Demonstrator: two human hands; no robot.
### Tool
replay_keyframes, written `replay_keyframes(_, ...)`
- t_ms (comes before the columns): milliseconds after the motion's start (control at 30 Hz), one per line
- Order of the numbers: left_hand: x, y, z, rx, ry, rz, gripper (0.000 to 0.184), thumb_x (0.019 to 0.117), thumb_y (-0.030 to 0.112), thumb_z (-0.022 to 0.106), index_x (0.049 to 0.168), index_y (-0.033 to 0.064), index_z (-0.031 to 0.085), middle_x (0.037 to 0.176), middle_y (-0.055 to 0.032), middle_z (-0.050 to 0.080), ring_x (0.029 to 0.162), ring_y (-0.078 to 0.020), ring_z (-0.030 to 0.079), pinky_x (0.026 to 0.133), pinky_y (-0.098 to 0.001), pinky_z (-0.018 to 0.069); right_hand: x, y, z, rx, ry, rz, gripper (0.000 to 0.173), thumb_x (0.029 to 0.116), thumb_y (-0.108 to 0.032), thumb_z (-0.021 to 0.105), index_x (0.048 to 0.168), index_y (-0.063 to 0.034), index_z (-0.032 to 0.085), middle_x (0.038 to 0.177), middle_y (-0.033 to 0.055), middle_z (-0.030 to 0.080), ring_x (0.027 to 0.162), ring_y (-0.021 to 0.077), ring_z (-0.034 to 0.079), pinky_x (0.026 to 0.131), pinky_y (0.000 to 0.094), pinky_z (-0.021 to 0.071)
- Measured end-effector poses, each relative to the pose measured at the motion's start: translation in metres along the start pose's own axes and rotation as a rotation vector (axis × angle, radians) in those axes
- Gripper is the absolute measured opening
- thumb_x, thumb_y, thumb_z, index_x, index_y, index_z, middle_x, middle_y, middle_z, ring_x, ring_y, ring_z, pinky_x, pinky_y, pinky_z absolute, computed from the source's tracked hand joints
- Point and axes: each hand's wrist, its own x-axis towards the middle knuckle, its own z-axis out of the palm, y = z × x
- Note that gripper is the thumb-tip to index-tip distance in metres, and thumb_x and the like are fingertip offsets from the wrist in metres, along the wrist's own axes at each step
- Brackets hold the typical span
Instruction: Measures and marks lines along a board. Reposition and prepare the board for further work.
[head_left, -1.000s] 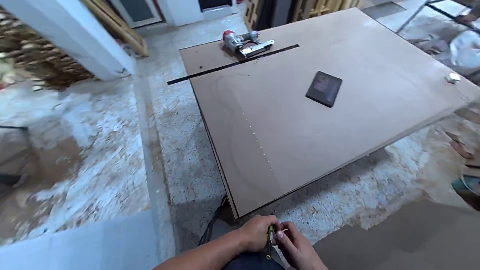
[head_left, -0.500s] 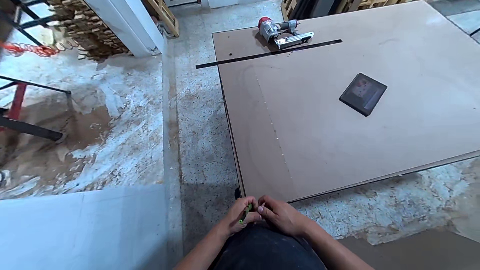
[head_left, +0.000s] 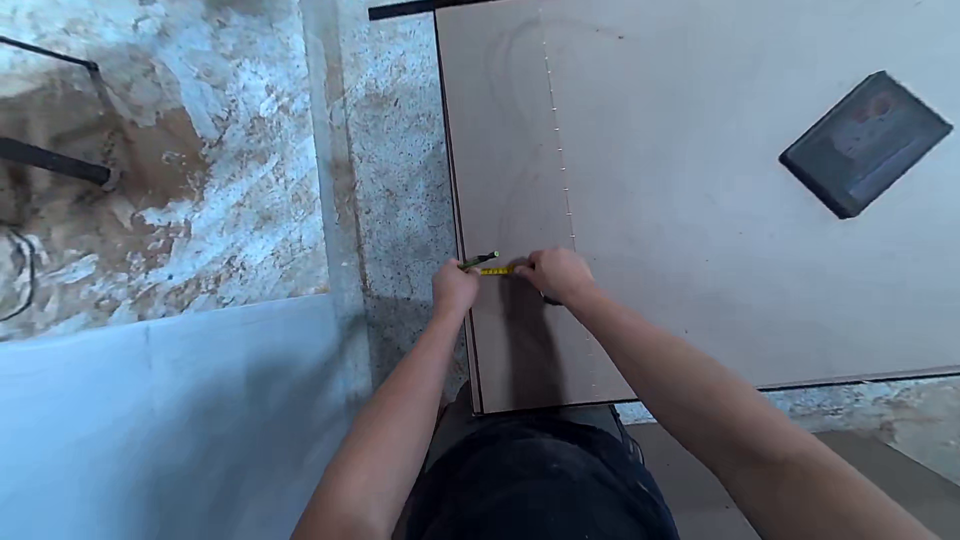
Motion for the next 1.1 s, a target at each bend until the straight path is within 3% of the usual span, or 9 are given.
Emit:
replay_keyframes(100,0.008,0.014,-0.002,-0.048,0.061,-0.064,0.037,0.0987,0.031,0.071,0.122,0.0033,0.066,0.099,-0.0162,0.075,0.088,-0.0315,0.075,0.084,-0.0543,0.0608,0.012,-0.009,-0.016,-0.035,-0.008,0.033,0.049,0.1017,-0.059,0.053,0.098,-0.0148,0.075,0.097,0.0138,0.074,0.096,0.0353,0.072,0.075,0.0607,0.0567)
replay_keyframes(300,0.009,0.016,0.007,-0.201,0.136,-0.108,0.021,0.0951,0.013,0.074,0.114,0.0069,0.069,0.085,-0.0084,0.076,0.071,-0.0217,0.075,0.070,-0.0431,0.0644,0.013,-0.012,-0.021,-0.061,-0.033,0.045,0.053,0.1050,-0.057,0.047,0.094,-0.0111,0.071,0.096,0.0146,0.072,0.094,0.0353,0.072,0.073,0.0580,0.0571)
replay_keyframes(433,0.007,0.015,0.005,-0.183,0.130,-0.066,0.023,0.0998,0.026,0.071,0.112,0.0062,0.070,0.084,-0.0073,0.076,0.072,-0.0211,0.075,0.072,-0.0433,0.0645,0.017,-0.011,-0.018,-0.078,-0.024,0.042,0.053,0.1044,-0.058,0.048,0.098,-0.0133,0.074,0.098,0.0142,0.073,0.095,0.0354,0.072,0.074,0.0590,0.0576)
replay_keyframes(733,0.013,-0.005,0.005,-0.535,0.102,-0.029,0.019,0.0970,0.017,0.075,0.106,0.0014,0.071,0.073,-0.0086,0.073,0.058,-0.0161,0.070,0.057,-0.0314,0.0610,0.023,-0.015,-0.021,-0.089,-0.053,0.081,0.054,0.1027,-0.061,0.050,0.098,-0.0130,0.074,0.097,0.0139,0.073,0.096,0.0351,0.072,0.074,0.0590,0.0571)
replay_keyframes(1100,0.013,-0.004,0.002,-0.564,0.087,-0.036,0.017,0.0985,0.018,0.073,0.103,0.0013,0.070,0.072,-0.0086,0.073,0.057,-0.0165,0.070,0.055,-0.0310,0.0600,0.025,-0.016,-0.024,-0.075,-0.073,0.102,0.053,0.1012,-0.063,0.052,0.094,-0.0148,0.074,0.095,0.0123,0.073,0.093,0.0336,0.072,0.072,0.0584,0.0564)
